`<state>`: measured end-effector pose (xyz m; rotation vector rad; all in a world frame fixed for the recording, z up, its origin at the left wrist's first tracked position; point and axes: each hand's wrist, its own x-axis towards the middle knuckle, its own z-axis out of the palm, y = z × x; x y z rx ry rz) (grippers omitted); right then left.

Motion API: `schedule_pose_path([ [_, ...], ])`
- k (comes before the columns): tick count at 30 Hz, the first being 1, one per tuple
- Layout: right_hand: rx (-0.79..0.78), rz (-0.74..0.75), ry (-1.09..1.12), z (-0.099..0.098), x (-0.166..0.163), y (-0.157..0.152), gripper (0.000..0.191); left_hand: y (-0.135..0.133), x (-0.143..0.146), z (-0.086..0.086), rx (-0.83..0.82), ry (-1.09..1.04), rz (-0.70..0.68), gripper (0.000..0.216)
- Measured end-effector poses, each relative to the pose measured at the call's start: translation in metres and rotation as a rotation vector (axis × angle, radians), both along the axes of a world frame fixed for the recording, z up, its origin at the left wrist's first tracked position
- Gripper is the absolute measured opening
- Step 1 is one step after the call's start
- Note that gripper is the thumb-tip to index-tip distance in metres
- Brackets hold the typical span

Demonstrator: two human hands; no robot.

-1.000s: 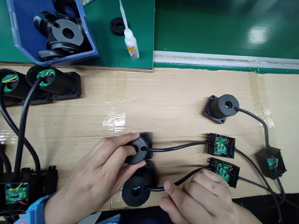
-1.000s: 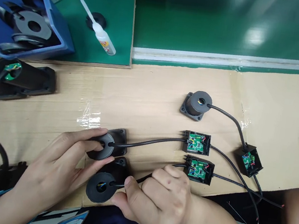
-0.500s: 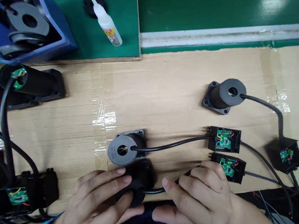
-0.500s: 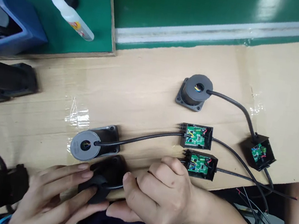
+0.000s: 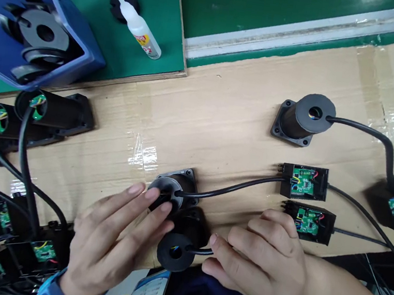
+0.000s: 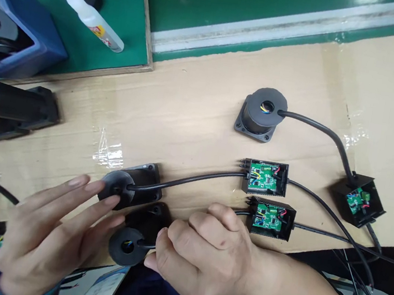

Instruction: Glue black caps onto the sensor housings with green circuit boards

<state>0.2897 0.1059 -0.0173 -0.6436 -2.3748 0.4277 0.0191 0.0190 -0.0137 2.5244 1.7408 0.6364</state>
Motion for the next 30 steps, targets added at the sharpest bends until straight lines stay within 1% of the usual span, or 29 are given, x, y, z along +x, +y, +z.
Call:
schedule_pose_path([
  [2, -0.012, -0.004, -0.007, -0.001, -0.001, -0.001, 0.017, 0.007, -0.003, -0.001, -0.032, 0.032, -0.037, 0.041],
  [4, -0.01, -0.014, -0.009, -0.003, -0.001, -0.001, 0.018, 0.01, -0.003, -0.005, -0.032, 0.01, -0.058, 0.043],
  [9, 0.009, -0.002, 0.023, -0.003, 0.001, 0.003, 0.021, 0.003, -0.001, -0.013, 0.01, -0.017, -0.08, 0.052],
  [12, 0.003, 0.002, 0.042, -0.001, 0.003, 0.004, 0.021, 0.002, -0.003, -0.016, -0.006, -0.031, -0.09, 0.059],
  [13, 0.004, -0.009, 0.04, 0.0, 0.004, 0.004, 0.021, 0.002, -0.004, -0.017, -0.022, -0.044, -0.095, 0.059],
  [15, 0.01, -0.043, 0.019, 0.001, 0.006, 0.003, 0.019, 0.001, -0.006, -0.018, -0.06, -0.094, -0.103, 0.051],
  [16, 0.011, -0.062, 0.0, 0.002, 0.008, 0.004, 0.019, 0.0, -0.005, -0.018, -0.081, -0.127, -0.099, 0.05],
  [17, 0.007, -0.073, -0.027, 0.003, 0.011, 0.004, 0.021, -0.002, -0.004, -0.019, -0.11, -0.16, -0.085, 0.063],
  [19, 0.0, -0.078, -0.089, 0.005, 0.018, 0.009, 0.029, -0.008, 0.0, -0.022, -0.187, -0.207, -0.043, 0.097],
  [20, -0.004, -0.075, -0.127, 0.006, 0.024, 0.012, 0.035, -0.012, 0.004, -0.023, -0.224, -0.218, -0.024, 0.107],
  [21, -0.011, -0.073, -0.174, 0.008, 0.03, 0.015, 0.04, -0.015, 0.007, -0.026, -0.253, -0.225, -0.011, 0.112],
  [23, -0.034, -0.076, -0.299, 0.011, 0.044, 0.022, 0.049, -0.02, 0.011, -0.033, -0.266, -0.229, 0.009, 0.109],
  [26, -0.073, -0.12, -0.465, 0.012, 0.065, 0.026, 0.053, -0.017, 0.01, -0.046, -0.204, -0.232, -0.012, 0.097],
  [28, -0.073, -0.169, -0.48, 0.007, 0.076, 0.024, 0.046, -0.005, 0.006, -0.052, -0.181, -0.234, -0.077, 0.09],
  [30, -0.06, -0.226, -0.442, -0.001, 0.086, 0.019, 0.036, 0.012, 0.002, -0.053, -0.167, -0.232, -0.147, 0.082],
])
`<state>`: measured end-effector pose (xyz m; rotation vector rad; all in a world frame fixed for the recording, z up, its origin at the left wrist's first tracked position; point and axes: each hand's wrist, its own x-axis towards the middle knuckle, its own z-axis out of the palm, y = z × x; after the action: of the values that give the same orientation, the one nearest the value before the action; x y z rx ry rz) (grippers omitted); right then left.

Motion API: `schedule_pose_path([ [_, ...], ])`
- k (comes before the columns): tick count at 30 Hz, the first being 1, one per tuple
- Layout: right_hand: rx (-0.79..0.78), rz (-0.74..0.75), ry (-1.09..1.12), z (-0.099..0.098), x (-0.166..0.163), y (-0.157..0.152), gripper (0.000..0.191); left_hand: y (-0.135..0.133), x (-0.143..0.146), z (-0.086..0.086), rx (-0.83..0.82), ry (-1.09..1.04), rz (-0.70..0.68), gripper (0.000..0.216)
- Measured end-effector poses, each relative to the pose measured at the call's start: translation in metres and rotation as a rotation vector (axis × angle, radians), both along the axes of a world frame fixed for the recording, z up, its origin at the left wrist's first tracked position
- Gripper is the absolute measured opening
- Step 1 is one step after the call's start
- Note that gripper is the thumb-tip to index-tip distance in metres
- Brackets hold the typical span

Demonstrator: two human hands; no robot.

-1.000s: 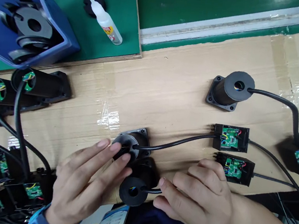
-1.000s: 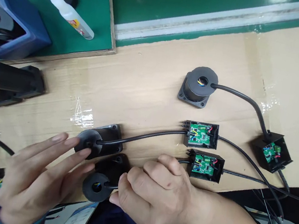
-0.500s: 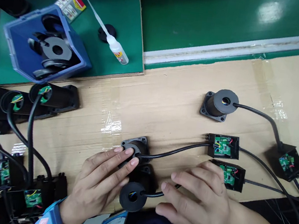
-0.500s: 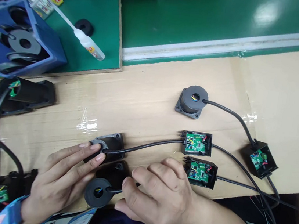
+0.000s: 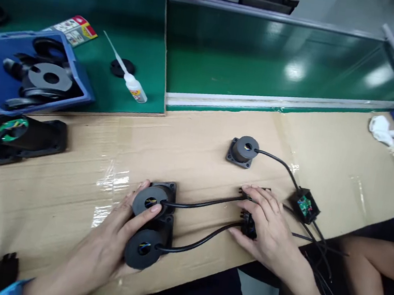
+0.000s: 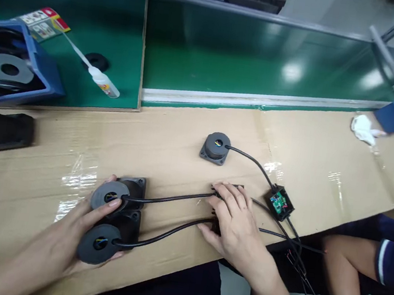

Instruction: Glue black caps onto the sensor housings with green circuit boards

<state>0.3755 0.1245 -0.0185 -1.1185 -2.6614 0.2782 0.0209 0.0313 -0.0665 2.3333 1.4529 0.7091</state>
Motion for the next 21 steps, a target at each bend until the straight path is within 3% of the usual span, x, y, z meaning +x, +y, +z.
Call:
schedule_pose_path([
  [2, 0.028, -0.063, 0.047, -0.008, 0.01, -0.007, 0.036, 0.022, -0.001, 0.004, 0.013, 0.011, -0.06, 0.072],
  [5, 0.046, -0.125, 0.068, -0.016, 0.029, -0.02, 0.063, 0.058, 0.004, 0.016, 0.008, 0.038, -0.188, 0.062],
  [8, 0.069, -0.145, 0.025, -0.024, 0.049, -0.033, 0.081, 0.091, 0.016, 0.024, -0.017, 0.052, -0.342, 0.084],
  [11, 0.149, -0.251, 0.025, -0.033, 0.063, -0.043, 0.068, 0.118, 0.032, 0.022, -0.029, 0.033, -0.402, 0.105],
  [16, 0.253, -0.415, 0.1, -0.041, 0.066, -0.041, 0.054, 0.149, 0.046, 0.013, -0.136, -0.008, -0.449, 0.079],
  [21, 0.258, -0.444, 0.162, -0.039, 0.061, -0.026, 0.048, 0.155, 0.042, 0.001, -0.157, 0.028, -0.409, 0.079],
])
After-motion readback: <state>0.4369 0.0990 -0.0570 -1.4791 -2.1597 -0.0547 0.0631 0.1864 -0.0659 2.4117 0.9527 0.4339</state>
